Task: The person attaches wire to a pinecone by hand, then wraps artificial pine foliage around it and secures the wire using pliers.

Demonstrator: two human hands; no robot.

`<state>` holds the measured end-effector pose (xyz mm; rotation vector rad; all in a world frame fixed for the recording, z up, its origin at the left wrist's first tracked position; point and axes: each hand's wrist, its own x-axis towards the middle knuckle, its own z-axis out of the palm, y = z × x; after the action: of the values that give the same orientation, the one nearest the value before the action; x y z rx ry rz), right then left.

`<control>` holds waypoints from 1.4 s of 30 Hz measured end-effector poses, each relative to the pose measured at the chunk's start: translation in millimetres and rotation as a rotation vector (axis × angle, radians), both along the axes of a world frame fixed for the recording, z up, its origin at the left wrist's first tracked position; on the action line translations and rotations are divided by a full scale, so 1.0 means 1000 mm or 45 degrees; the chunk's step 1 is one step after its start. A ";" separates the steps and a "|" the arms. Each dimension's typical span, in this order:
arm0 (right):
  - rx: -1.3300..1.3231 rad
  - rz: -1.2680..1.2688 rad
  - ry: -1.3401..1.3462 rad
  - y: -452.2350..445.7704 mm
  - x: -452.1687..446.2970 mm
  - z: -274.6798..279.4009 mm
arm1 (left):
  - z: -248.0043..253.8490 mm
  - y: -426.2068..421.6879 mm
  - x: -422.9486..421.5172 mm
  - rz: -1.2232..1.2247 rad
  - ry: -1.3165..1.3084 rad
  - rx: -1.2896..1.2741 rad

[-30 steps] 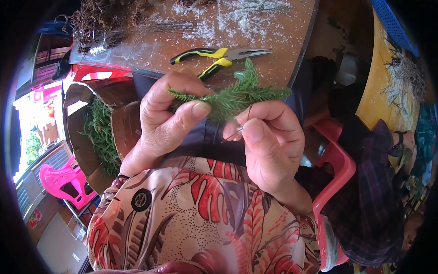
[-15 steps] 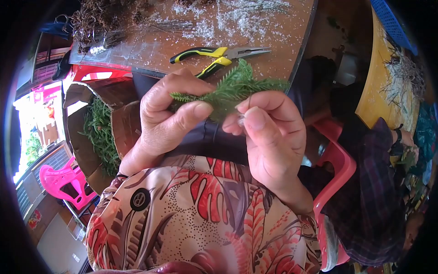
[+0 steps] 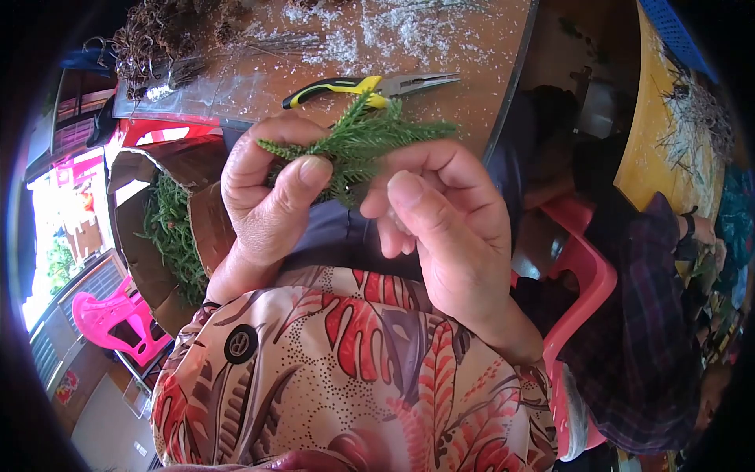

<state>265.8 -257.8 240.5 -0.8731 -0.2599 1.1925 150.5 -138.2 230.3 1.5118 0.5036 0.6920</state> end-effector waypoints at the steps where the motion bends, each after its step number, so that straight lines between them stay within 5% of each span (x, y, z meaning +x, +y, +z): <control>1: -0.003 -0.004 0.002 0.000 0.000 0.000 | -0.002 0.001 0.001 0.005 -0.026 0.118; 5: -0.062 0.014 0.135 0.003 0.001 -0.002 | -0.009 0.007 0.001 -0.011 -0.092 0.447; 8: -0.035 0.120 0.621 0.002 0.007 -0.004 | -0.012 0.009 0.003 -0.068 -0.128 0.628; 11: -0.042 0.112 0.617 0.003 0.008 -0.004 | -0.012 0.009 0.007 -0.115 -0.158 0.780; 19: -0.029 0.019 0.502 0.003 0.002 -0.001 | -0.004 0.003 0.005 -0.104 0.042 0.362; 29: -0.060 0.058 0.521 0.000 0.004 -0.001 | -0.007 -0.001 0.003 -0.084 0.077 0.282; 42: -0.124 -0.061 0.113 0.000 -0.007 -0.005 | -0.004 0.000 0.001 -0.167 0.070 0.190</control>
<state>259.2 -257.8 235.3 -0.9033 -0.1089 1.2037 151.9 -137.9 225.9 1.6918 0.3970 0.5979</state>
